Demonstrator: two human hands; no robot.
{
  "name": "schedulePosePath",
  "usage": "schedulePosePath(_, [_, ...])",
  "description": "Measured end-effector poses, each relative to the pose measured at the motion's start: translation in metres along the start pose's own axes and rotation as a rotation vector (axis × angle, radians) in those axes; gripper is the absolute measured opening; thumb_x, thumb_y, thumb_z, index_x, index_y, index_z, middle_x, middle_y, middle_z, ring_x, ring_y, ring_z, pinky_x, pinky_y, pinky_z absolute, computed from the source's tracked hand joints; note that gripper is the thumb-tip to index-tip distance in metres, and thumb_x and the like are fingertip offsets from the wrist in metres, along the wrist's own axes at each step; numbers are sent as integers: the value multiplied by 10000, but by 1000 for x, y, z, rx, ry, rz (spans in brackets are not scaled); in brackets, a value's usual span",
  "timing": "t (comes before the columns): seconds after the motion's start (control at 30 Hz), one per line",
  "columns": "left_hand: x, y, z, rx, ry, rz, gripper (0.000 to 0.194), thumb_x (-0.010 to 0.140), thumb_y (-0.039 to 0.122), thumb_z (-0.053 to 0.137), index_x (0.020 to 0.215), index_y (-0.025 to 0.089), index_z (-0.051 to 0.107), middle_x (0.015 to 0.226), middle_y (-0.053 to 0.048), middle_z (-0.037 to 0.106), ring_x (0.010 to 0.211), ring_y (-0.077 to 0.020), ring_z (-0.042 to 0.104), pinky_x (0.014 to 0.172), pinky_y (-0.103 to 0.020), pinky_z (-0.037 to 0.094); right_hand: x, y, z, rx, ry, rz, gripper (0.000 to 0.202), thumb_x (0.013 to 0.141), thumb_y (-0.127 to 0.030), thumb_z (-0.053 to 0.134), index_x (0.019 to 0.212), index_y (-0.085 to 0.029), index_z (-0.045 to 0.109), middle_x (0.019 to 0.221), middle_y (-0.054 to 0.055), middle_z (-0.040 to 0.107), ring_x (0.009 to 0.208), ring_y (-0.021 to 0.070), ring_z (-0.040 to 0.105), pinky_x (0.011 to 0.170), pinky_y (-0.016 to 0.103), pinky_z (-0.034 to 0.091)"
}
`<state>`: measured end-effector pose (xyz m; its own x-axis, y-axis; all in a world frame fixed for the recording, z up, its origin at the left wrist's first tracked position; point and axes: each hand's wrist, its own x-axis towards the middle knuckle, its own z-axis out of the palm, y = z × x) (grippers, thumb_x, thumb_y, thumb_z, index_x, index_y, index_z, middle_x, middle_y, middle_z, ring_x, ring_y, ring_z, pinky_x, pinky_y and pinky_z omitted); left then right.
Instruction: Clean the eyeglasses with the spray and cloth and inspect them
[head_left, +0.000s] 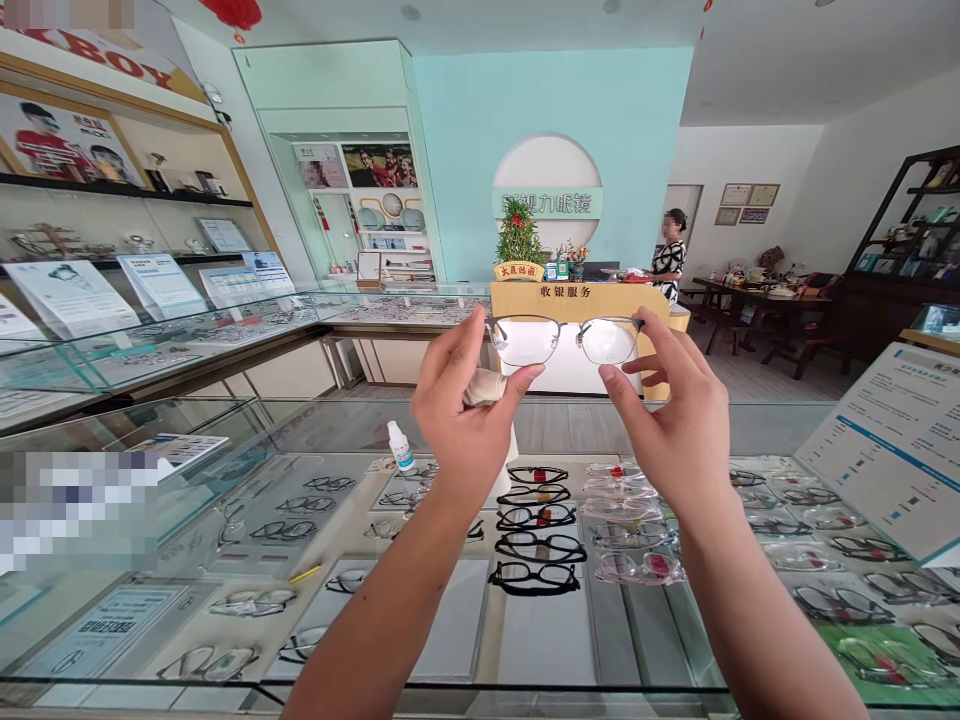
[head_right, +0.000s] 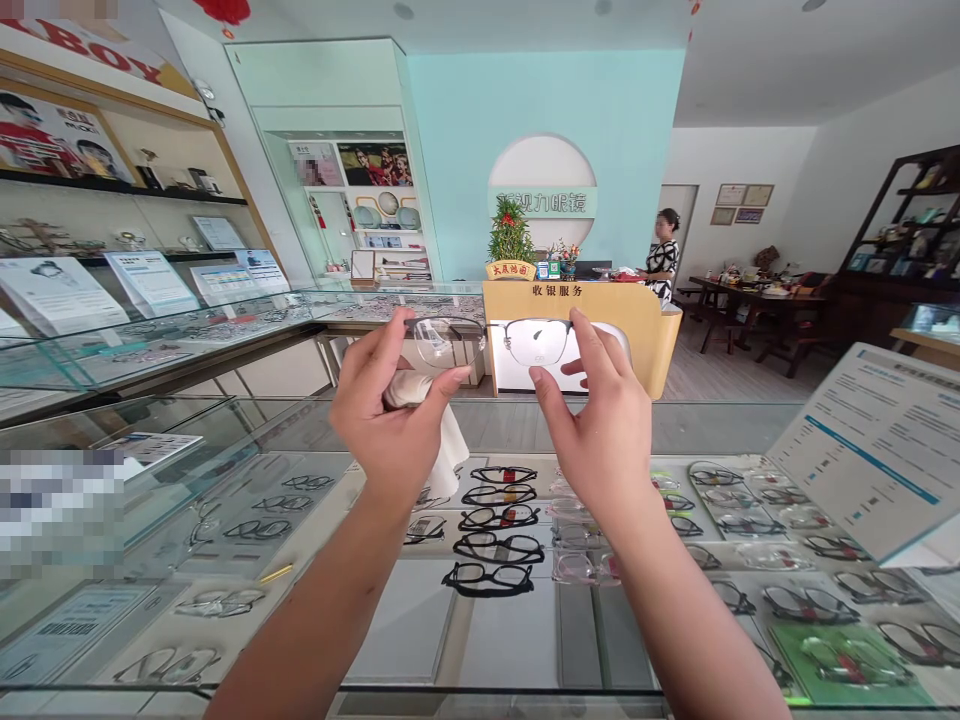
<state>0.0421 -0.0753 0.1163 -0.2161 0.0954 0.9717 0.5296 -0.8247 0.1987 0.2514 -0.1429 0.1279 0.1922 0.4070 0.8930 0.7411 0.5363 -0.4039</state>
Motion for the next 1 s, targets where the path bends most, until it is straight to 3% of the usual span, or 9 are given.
schedulePosePath(0.2, [1,2,0,-54,-12,16,703,960,477,950,1617,380,718,1432,-70,803,1249,-270,755,1134,-488,656,0,-2,-1,7,-4,11,608,1053,-494,726,1619,-276,683,1366,135,799,955,262,818,783,454,673])
schedulePosePath(0.67, [-5,-4,4,65,74,48,727,887,607,976,1536,336,789,1355,-87,816,1096,-258,776,1029,-446,686,1,0,0,5,-48,3,614,1079,-480,702,1660,-290,644,1491,150,789,964,259,835,736,421,667])
schedulePosePath(0.8, [-5,-3,5,70,96,63,718,875,581,994,1520,333,799,1368,-98,815,1116,-263,784,1015,-428,685,1,1,0,6,-53,9,626,1079,-479,698,1671,-286,635,1503,154,786,975,264,838,733,421,664])
schedulePosePath(0.9, [-3,0,3,16,70,77,692,908,519,986,1546,349,779,1388,-92,820,1137,-259,783,1051,-437,676,0,1,0,4,-48,7,621,1077,-479,701,1665,-290,639,1487,151,785,985,267,836,756,436,669])
schedulePosePath(1.0, [2,-1,1,-49,-8,6,667,950,512,953,1568,351,762,1429,-92,815,1159,-261,776,1066,-452,666,0,-1,0,-5,-12,-25,600,1070,-462,718,1645,-301,657,1430,138,790,970,262,826,784,452,679])
